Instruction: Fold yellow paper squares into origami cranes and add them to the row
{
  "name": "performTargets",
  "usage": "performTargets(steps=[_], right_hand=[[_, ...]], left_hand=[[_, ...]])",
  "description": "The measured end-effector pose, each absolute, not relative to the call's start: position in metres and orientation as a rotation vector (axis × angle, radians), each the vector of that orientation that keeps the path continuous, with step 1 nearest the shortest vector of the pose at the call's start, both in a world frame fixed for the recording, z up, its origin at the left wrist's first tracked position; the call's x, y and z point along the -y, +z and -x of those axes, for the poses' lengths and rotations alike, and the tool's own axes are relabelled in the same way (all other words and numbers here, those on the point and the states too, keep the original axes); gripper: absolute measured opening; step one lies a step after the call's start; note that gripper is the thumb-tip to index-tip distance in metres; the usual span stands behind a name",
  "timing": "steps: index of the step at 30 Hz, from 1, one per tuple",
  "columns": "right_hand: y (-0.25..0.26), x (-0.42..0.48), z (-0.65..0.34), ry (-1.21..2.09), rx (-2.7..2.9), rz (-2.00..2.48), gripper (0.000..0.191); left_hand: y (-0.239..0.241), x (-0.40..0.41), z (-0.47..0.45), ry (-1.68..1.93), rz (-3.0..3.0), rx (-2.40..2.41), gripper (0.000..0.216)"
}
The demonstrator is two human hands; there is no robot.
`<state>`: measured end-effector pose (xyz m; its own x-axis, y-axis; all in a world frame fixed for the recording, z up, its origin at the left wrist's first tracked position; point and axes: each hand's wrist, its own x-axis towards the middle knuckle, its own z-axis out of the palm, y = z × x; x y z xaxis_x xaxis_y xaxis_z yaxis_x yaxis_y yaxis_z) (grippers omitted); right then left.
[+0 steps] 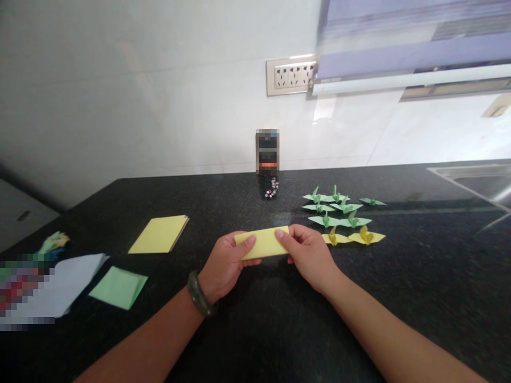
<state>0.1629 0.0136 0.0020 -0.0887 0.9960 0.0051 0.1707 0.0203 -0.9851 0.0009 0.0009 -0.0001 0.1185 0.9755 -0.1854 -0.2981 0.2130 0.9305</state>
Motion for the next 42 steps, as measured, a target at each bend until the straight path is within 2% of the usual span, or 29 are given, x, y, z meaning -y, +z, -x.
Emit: performTargets(steps=[15,23,29,35,39,42], right_hand=[[0.002,-0.014,-0.162,1.181,1.403,1.275,0.036],[0.003,-0.014,-0.163,1.165,1.360,1.276,0.030],[0.004,-0.013,-0.166,0.969,1.590,1.277,0.025],[0.008,-0.010,-0.164,0.794,1.783,1.221,0.022],[0.009,-0.008,-0.159,1.014,1.603,1.212,0.018],[0.006,-0.005,-0.152,1.282,1.381,1.158,0.026]], left_hand=[[-0.001,-0.001,0.000,1.150,-0.915,-1.044,0.031],[0.000,-0.001,-0.001,1.132,-0.950,-1.066,0.027],[0.002,-0.002,0.005,1.123,-1.346,-1.282,0.018],[0.003,-0.001,0.009,1.098,-1.613,-1.305,0.014],[0.003,-0.001,0.007,1.113,-1.500,-1.337,0.016],[0.003,0.001,0.002,1.165,-1.303,-1.301,0.017]])
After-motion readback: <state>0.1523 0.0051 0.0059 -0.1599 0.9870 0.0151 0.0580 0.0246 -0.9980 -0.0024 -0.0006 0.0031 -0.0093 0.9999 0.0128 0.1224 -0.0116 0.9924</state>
